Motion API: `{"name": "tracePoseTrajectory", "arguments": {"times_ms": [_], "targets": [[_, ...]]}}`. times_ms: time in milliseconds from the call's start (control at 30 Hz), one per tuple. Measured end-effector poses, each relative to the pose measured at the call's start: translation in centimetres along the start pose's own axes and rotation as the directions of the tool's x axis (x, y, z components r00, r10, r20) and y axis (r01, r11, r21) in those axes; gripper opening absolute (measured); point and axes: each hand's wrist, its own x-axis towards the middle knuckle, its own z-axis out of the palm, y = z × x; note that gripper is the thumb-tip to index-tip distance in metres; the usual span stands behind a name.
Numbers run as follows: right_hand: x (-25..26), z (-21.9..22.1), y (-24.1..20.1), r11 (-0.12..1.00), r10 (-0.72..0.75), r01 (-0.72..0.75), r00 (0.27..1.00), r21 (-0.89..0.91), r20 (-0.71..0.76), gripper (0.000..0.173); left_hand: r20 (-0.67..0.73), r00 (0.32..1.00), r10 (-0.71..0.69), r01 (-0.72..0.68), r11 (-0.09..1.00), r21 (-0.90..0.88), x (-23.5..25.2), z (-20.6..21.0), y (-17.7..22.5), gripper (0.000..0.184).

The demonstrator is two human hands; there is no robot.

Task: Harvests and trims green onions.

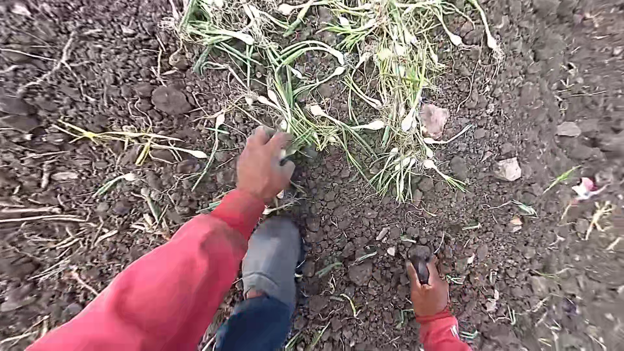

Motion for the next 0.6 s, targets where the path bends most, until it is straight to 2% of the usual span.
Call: {"name": "tracePoseTrajectory", "arguments": {"times_ms": [67,133,200,267,333,367,400,467,500,533,567,600], "targets": [[0.4,0.3,-0.4,1.000,0.004,-0.004,1.000,0.009,0.020,0.049,-0.025,1.000,-0.001,-0.002,0.992,-0.129,1.3,-1.5,-0.5,0.032],[1.0,0.3,-0.9,1.000,0.021,-0.022,0.998,0.014,0.051,0.045,-0.084,0.996,0.034,-0.052,0.973,-0.226,2.7,-1.8,-0.1,0.031],[1.8,0.1,-1.5,0.998,0.061,-0.062,0.994,0.009,0.089,0.040,-0.143,0.982,0.125,-0.162,0.946,-0.282,5.2,0.7,1.1,0.032],[1.8,-0.4,-1.8,0.994,0.109,-0.109,0.984,-0.010,0.143,0.038,-0.109,0.977,0.184,-0.206,0.945,-0.256,6.7,4.7,5.5,0.050],[2.3,-0.8,-1.6,0.992,0.121,-0.114,0.968,-0.045,0.220,0.039,0.130,0.979,0.158,-0.125,0.965,-0.230,7.2,7.1,13.1,0.092],[2.8,-1.2,-1.7,0.991,0.133,-0.122,0.950,-0.053,0.283,0.039,0.220,0.961,0.167,-0.117,0.967,-0.225,7.4,8.4,16.0,0.104],[3.4,-1.5,-2.0,0.988,0.157,-0.145,0.918,-0.062,0.363,0.037,0.220,0.953,0.208,-0.160,0.963,-0.218,7.5,10.5,16.7,0.106],[5.2,-1.9,-1.7,0.985,0.170,-0.129,0.844,-0.115,0.508,0.037,-0.005,0.931,0.364,-0.354,0.902,-0.246,8.2,16.6,14.4,0.088],[5.9,-2.3,-1.7,0.978,0.203,-0.129,0.769,-0.163,0.606,0.039,0.201,0.932,0.301,-0.234,0.925,-0.300,7.9,16.3,14.8,0.076],[6.3,-2.5,-1.9,0.973,0.224,-0.129,0.705,-0.189,0.672,0.041,0.362,0.900,0.243,-0.117,0.934,-0.338,7.9,15.8,14.6,0.061],[6.1,-2.4,-1.9,0.975,0.216,-0.120,0.701,-0.186,0.680,0.042,0.443,0.865,0.236,-0.083,0.938,-0.336,8.4,16.0,13.1,0.046],[5.8,-2.2,-1.8,0.978,0.200,-0.110,0.731,-0.177,0.652,0.041,0.495,0.821,0.285,-0.143,0.942,-0.304,9.6,17.1,10.7,0.033]]}}
